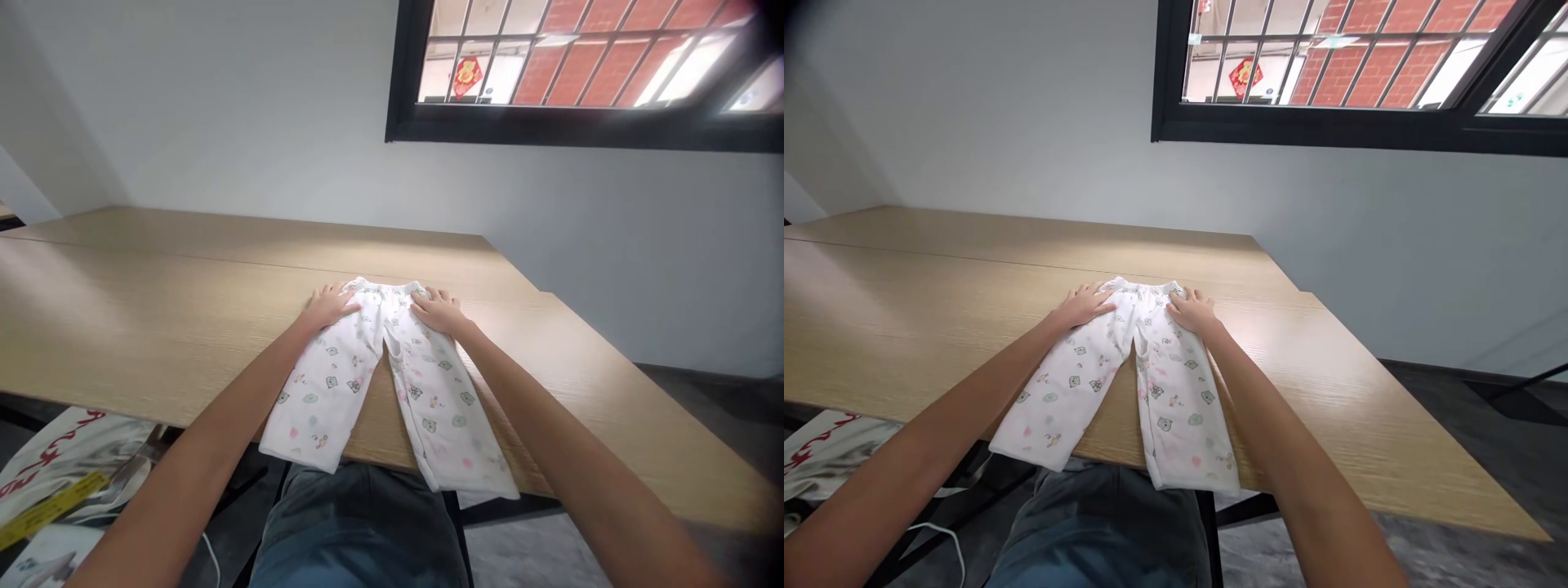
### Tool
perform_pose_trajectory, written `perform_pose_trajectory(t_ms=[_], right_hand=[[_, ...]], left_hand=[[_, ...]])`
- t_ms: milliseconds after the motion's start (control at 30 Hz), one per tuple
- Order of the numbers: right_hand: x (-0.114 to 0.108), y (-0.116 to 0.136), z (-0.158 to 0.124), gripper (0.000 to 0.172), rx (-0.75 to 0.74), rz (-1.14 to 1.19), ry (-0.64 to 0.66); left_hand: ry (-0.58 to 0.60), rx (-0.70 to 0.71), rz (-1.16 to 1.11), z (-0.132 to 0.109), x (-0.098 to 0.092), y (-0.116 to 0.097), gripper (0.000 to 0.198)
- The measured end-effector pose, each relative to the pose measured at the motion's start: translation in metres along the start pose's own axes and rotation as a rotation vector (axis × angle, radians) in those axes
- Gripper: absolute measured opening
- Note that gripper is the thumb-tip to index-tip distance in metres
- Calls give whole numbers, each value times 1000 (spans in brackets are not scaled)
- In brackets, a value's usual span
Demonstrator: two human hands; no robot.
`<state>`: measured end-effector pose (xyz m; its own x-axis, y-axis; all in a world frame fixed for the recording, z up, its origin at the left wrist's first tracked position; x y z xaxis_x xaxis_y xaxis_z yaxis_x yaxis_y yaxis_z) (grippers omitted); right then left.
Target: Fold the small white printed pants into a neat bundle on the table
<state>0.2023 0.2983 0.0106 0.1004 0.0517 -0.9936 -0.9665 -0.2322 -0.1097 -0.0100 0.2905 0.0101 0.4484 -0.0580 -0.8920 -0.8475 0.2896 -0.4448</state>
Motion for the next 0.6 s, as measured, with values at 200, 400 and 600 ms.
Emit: perform_pose_trajectory(t_ms=[200,400,600], right_hand=[[-38,57,-34,49,-277,160,-154],[-32,171,-58,46,-753,340,-17],[-5,166,8,49,-564,233,-35]], left_hand=[[148,219,-72,-46,8,-38,47],[210,287,-122,-90,30,-62,45],[173,266,-21,-174,43,-85,57]])
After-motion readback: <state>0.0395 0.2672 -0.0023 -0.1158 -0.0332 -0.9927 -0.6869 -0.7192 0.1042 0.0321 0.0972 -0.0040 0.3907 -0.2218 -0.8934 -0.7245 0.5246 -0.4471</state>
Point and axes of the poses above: each hand's wrist, its own z-axis towards the middle knuckle, its own x-axis out of the palm, y = z × x, the point moved 9 cm from there along z, towards the middle knuckle, and after that the axes turned 13 degrees about -z, right-handed, at the moved point
